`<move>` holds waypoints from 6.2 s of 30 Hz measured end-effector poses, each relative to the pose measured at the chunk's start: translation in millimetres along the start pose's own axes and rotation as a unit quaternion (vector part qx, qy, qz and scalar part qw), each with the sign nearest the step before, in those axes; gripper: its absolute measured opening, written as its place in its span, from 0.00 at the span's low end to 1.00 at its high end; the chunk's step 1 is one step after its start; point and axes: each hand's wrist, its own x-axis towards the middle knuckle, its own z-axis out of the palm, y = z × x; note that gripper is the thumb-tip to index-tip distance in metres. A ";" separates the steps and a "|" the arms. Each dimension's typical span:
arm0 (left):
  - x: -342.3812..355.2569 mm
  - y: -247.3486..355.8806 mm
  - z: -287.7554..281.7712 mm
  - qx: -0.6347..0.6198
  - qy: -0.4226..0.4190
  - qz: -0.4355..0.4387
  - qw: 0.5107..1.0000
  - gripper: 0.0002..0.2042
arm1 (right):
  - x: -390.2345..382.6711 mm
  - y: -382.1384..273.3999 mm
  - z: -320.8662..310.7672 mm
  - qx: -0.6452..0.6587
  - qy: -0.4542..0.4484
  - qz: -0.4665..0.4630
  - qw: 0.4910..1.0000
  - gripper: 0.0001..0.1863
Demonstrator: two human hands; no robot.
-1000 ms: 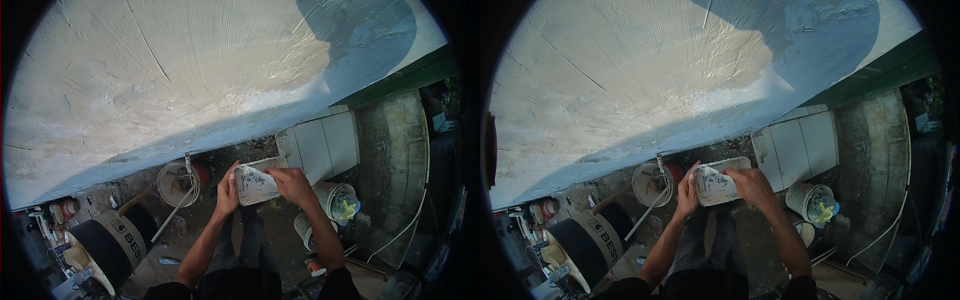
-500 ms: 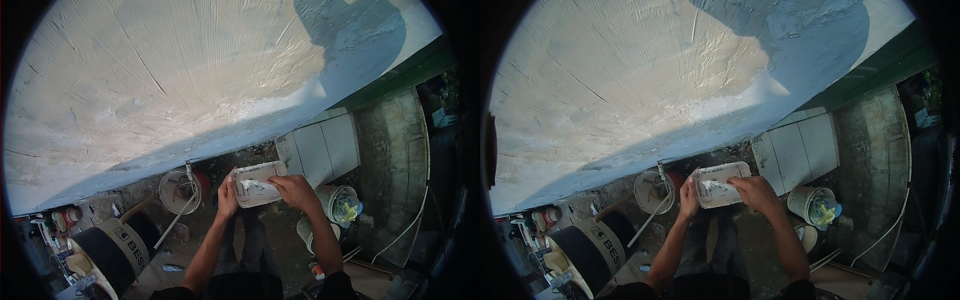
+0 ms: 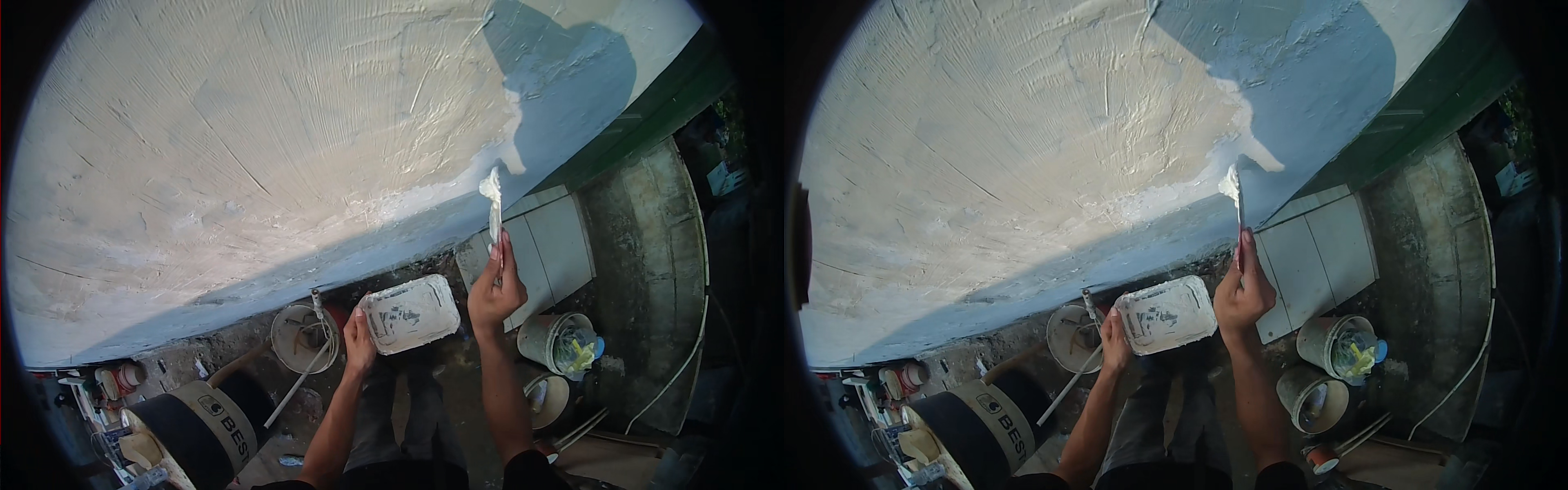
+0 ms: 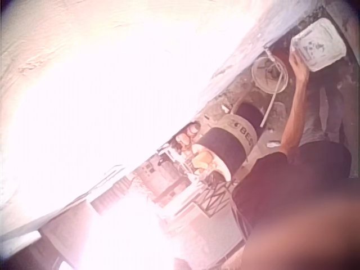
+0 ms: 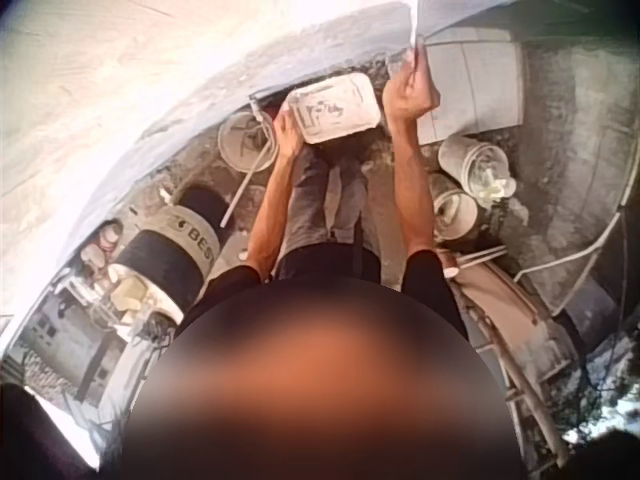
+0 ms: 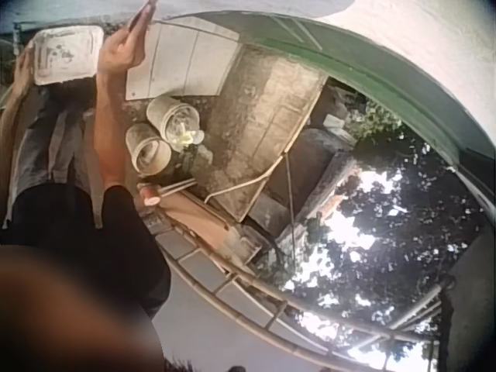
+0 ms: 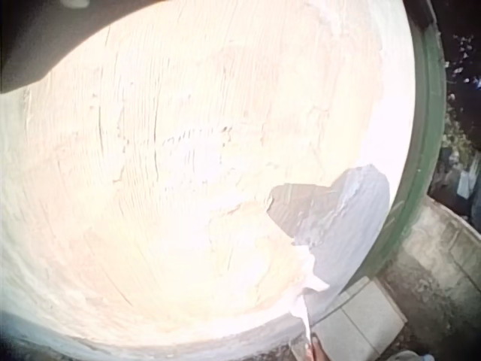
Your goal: The person applies filler compound from a plastic container onto a wall using a putty knife or scraper.
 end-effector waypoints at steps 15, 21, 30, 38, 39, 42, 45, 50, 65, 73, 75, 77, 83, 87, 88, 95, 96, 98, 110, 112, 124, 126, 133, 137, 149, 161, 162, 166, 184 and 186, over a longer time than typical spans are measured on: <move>-17.5 -0.9 -32.3 0.034 0.013 -0.023 0.999 0.25 | -68.3 -22.1 92.4 -0.105 -0.221 -0.141 0.959 0.28; -16.2 -2.6 -38.8 0.039 0.009 -0.030 0.999 0.25 | -75.7 -32.9 52.0 0.056 -0.208 0.043 0.976 0.24; -15.0 -3.9 -36.5 0.039 -0.002 -0.002 0.999 0.25 | 45.7 7.8 -17.3 0.187 -0.317 0.177 0.913 0.08; -21.3 0.3 -35.0 0.029 -0.004 -0.005 1.000 0.26 | 114.4 27.2 -35.6 0.227 -0.303 0.362 0.852 0.12; -21.8 2.2 -34.9 0.028 -0.001 -0.005 1.000 0.26 | 115.1 29.2 -37.5 0.228 -0.302 0.362 0.852 0.12; -23.9 6.0 -36.3 0.026 -0.002 -0.010 1.000 0.26 | 115.6 34.4 -46.0 0.244 -0.275 0.390 0.844 0.13; -21.9 -2.2 -41.8 0.047 0.004 0.000 0.999 0.26 | 109.2 33.4 -56.3 0.235 -0.234 0.387 0.860 0.12; -22.9 -2.3 -36.5 0.060 0.011 0.004 0.998 0.26 | 85.0 11.5 -58.6 0.227 -0.120 0.285 0.923 0.09; 21.4 -16.9 17.4 -0.065 -0.005 -0.046 0.997 0.23 | 40.9 53.9 -1.9 -0.024 0.041 -0.073 0.996 0.16; -36.7 -28.8 -46.7 0.027 0.054 -0.116 0.991 0.24 | -6.6 25.5 75.9 0.083 0.015 0.034 0.996 0.16; -44.4 -30.4 -57.9 0.039 0.047 -0.098 0.993 0.25 | -14.1 6.3 78.9 0.076 0.003 0.030 0.997 0.16; -49.1 -35.0 -69.9 0.085 0.060 -0.111 0.988 0.25 | -21.5 -9.8 85.4 0.063 -0.003 -0.029 0.998 0.16; -54.5 -27.3 -65.8 0.087 0.053 -0.113 0.988 0.25 | -66.4 -29.3 106.4 0.087 -0.103 -0.085 0.987 0.27; -55.6 -31.2 -73.7 0.093 0.050 -0.119 0.987 0.25 | -83.0 -33.8 92.3 0.094 -0.091 -0.021 0.991 0.21; -56.5 -26.8 -71.2 0.094 0.048 -0.111 0.988 0.25 | -77.0 -32.7 82.4 0.100 -0.081 0.000 0.992 0.19; -65.0 -24.6 -60.8 0.059 0.048 -0.111 0.991 0.25 | -4.2 -28.9 25.7 -0.006 0.041 -0.058 0.997 0.13; -66.8 -25.4 -61.0 0.059 0.050 -0.110 0.991 0.25 | 6.9 -32.8 29.0 -0.002 0.064 -0.133 0.989 0.13; -71.3 -30.3 -63.7 0.029 0.056 -0.122 0.990 0.25 | 22.6 -41.5 43.2 0.011 0.052 -0.260 0.964 0.12; -75.8 -33.6 -77.0 0.038 0.068 -0.114 0.990 0.23 | -84.7 9.6 92.1 -0.025 -0.212 -0.267 0.940 0.21; -75.1 -28.8 -78.1 0.047 0.070 -0.113 0.990 0.23 | -83.5 10.1 80.7 0.023 -0.180 -0.227 0.957 0.20; -78.2 -26.8 -83.9 0.035 0.066 -0.116 0.990 0.24 | 59.1 -63.7 16.7 -0.039 -0.079 -0.360 0.929 0.15; -78.3 -30.9 -86.0 0.032 0.064 -0.118 0.990 0.24 | 52.7 -67.6 27.2 -0.058 -0.091 -0.357 0.928 0.15; -80.9 -34.1 -89.8 0.029 0.063 -0.119 0.990 0.24 | -13.0 -19.0 63.4 -0.102 -0.172 -0.355 0.913 0.17; -82.9 -40.1 -98.6 0.039 0.071 -0.117 0.990 0.24 | -61.2 29.6 82.9 -0.108 -0.210 -0.331 0.914 0.18; -89.8 -28.0 -105.5 0.065 0.065 -0.120 0.989 0.24 | 15.6 -60.8 16.1 -0.002 -0.076 -0.349 0.934 0.16; -95.7 -21.8 -118.1 0.032 0.060 -0.109 0.992 0.25 | -34.6 -36.6 86.5 -0.121 -0.178 -0.358 0.908 0.22; -96.5 -23.1 -120.7 0.032 0.060 -0.108 0.992 0.25 | -45.9 -27.0 89.8 -0.106 -0.192 -0.347 0.912 0.22; -97.8 -21.6 -125.5 0.050 0.076 -0.115 0.989 0.25 | -69.8 -10.2 74.4 -0.046 -0.212 -0.308 0.926 0.21; -92.3 -20.6 -132.6 0.052 0.053 -0.111 0.991 0.24 | 7.9 -73.9 55.2 -0.107 -0.165 -0.402 0.894 0.17; -93.7 -15.2 -132.6 0.053 0.052 -0.121 0.990 0.24 | -20.6 -45.7 67.1 -0.104 -0.197 -0.368 0.903 0.18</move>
